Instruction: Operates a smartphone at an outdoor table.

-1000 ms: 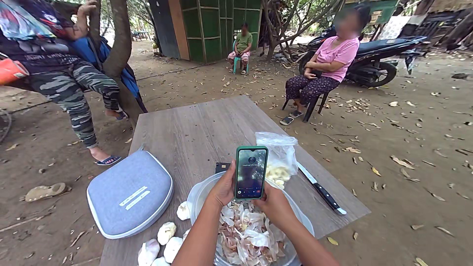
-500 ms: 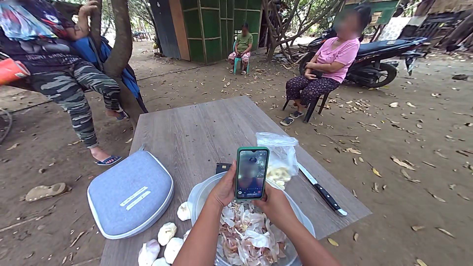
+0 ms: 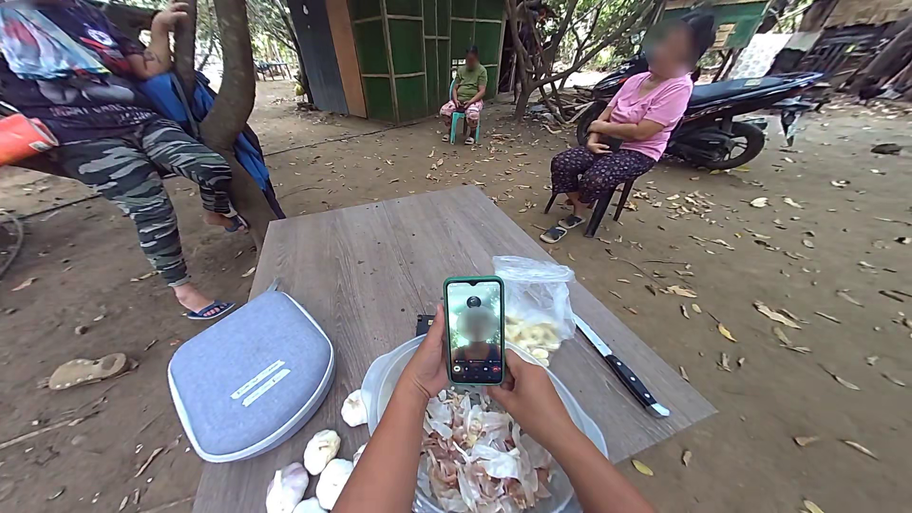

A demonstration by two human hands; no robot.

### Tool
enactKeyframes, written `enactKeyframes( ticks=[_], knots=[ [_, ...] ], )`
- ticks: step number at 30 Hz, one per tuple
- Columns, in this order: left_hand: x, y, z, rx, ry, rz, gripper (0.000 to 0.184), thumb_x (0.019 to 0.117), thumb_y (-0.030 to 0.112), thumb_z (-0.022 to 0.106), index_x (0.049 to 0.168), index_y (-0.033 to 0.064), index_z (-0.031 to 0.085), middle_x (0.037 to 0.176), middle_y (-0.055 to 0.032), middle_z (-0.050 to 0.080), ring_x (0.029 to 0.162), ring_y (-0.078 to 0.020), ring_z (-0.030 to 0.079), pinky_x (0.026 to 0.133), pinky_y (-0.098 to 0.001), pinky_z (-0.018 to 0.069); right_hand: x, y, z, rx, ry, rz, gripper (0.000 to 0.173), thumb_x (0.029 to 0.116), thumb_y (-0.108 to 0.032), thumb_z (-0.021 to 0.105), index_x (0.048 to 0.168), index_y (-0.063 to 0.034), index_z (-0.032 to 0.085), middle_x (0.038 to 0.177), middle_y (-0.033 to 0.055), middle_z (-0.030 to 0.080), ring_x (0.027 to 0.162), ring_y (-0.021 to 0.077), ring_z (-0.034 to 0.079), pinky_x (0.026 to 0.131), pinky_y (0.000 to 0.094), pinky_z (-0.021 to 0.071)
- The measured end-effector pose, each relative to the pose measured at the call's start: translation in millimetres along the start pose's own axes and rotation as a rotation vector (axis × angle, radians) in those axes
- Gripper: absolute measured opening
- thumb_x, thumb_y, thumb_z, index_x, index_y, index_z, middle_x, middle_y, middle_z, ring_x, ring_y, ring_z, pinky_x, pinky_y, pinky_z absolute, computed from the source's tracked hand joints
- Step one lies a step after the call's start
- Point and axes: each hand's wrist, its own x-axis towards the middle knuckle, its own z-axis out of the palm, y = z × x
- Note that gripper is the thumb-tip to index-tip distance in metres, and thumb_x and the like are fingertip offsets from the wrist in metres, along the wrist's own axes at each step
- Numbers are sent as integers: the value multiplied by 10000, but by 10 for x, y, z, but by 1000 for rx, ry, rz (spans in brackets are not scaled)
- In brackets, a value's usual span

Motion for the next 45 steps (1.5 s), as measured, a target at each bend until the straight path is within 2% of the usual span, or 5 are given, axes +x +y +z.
enactKeyframes(
  ticks=[21,25,27,30,45],
  knots=[
    [7,23,0,-111,20,-8,691,1052,613,132,1322,144,562,1101,-126,725,1035,-244,715,910,-415,587,-28,3,12,119,25,-86,325,873,-146,731,1150,-28,609,712,-18,577,617,62,541,635,246,471],
    [24,19,12,-102,67,-16,713,1044,627,119,1354,146,545,1110,-136,718,1033,-254,711,900,-425,588,-31,10,31,165,39,-102,666,823,-219,789,1396,-30,508,876,42,681,722,120,645,710,304,546],
    [37,15,31,-74,115,-46,724,1040,629,110,1377,139,524,1111,-143,712,1026,-260,708,891,-432,587,-37,-4,35,222,50,-130,990,794,-225,811,1591,-33,257,1093,125,668,870,196,672,777,364,566],
    [59,-11,39,2,144,-105,732,1050,612,108,1370,101,524,1092,-159,711,1002,-264,710,875,-433,589,-25,-14,30,324,27,-136,1185,775,-165,827,1641,-100,21,1214,143,628,938,185,689,799,335,584],
    [42,-27,75,132,114,-125,715,1072,570,102,1308,80,566,1025,-143,723,945,-237,723,829,-398,606,-3,27,11,646,64,-136,1177,697,-336,873,1574,-66,137,941,22,631,771,97,669,690,259,581]
  ],
)
